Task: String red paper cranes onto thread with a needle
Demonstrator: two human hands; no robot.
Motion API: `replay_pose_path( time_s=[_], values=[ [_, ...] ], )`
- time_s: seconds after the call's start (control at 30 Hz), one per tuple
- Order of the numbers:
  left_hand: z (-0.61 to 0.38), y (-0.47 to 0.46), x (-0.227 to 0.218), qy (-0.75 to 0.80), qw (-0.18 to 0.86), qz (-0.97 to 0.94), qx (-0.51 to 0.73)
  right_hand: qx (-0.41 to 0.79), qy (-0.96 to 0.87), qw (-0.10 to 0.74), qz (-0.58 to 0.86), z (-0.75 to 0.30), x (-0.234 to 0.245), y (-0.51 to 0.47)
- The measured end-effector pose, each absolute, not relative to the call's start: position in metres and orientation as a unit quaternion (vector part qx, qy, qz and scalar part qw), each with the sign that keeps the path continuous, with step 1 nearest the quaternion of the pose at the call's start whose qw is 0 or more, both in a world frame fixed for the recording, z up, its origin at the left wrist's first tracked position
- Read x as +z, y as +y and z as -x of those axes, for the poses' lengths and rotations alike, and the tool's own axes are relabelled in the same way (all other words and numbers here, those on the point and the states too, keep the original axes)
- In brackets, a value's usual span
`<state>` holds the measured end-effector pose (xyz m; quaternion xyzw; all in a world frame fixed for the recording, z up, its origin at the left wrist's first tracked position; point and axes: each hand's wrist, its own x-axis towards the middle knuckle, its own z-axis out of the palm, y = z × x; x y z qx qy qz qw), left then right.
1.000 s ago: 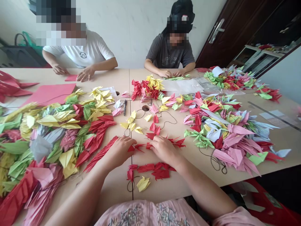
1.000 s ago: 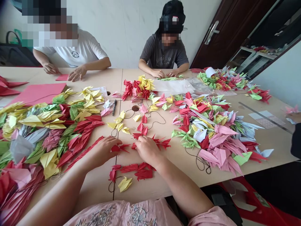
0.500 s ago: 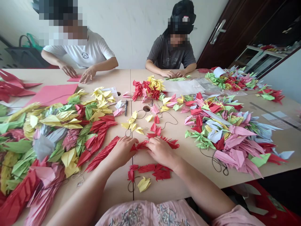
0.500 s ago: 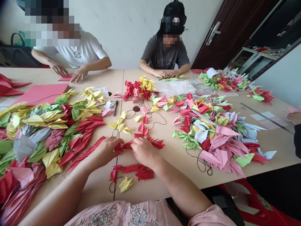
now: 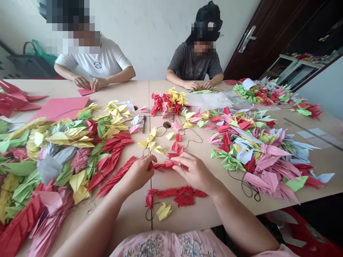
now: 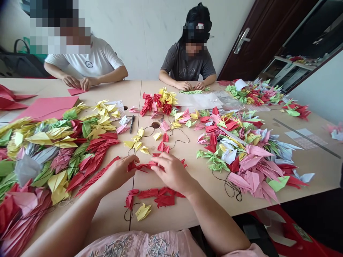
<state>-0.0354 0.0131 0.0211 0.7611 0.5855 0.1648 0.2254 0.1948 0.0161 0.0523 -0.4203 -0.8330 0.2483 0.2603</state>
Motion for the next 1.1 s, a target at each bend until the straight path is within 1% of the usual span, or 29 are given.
replay_pose_path(
  time_s=[0.07,0.23,0.33,0.43,0.5,0.6,0.67,0.73,0.8,0.87,0.97,1.03,1.1],
  values=[
    [0.036,0.015,0.026,0.602,0.227,-0.744,0.179,0.291,-0.788,0.333,0.429,-0.207,0.065,0.017],
    [0.039,0.017,0.032,0.613,0.238,-0.725,0.204,0.332,-0.673,0.483,0.452,-0.235,0.087,0.021],
    [0.039,0.016,0.029,0.593,0.258,-0.735,0.201,0.371,-0.609,0.554,0.429,-0.243,0.099,0.023],
    [0.037,0.014,0.023,0.565,0.282,-0.752,0.19,0.402,-0.567,0.604,0.39,-0.245,0.115,0.025],
    [0.034,0.013,0.02,0.546,0.295,-0.762,0.187,0.426,-0.549,0.62,0.363,-0.243,0.127,0.026],
    [0.025,0.01,0.023,0.514,0.306,-0.774,0.206,0.474,-0.54,0.622,0.311,-0.235,0.144,0.026],
    [0.016,0.009,0.032,0.483,0.319,-0.785,0.223,0.508,-0.544,0.612,0.266,-0.226,0.151,0.027],
    [0.005,0.007,0.047,0.438,0.354,-0.79,0.242,0.549,-0.545,0.596,0.216,-0.215,0.156,0.027],
    [-0.006,0.007,0.065,0.375,0.438,-0.752,0.319,0.593,-0.536,0.575,0.177,-0.205,0.159,0.026],
    [-0.017,0.008,0.084,0.327,0.486,-0.71,0.391,0.628,-0.519,0.56,0.151,-0.197,0.161,0.027],
    [-0.028,0.009,0.105,0.262,0.594,-0.634,0.42,0.642,-0.494,0.571,0.135,-0.194,0.161,0.028],
    [-0.03,0.009,0.11,0.237,0.674,-0.554,0.427,0.637,-0.472,0.593,0.141,-0.197,0.16,0.03],
    [-0.027,0.009,0.111,0.215,0.731,-0.475,0.44,0.638,-0.446,0.609,0.154,-0.201,0.158,0.033]
  ],
)
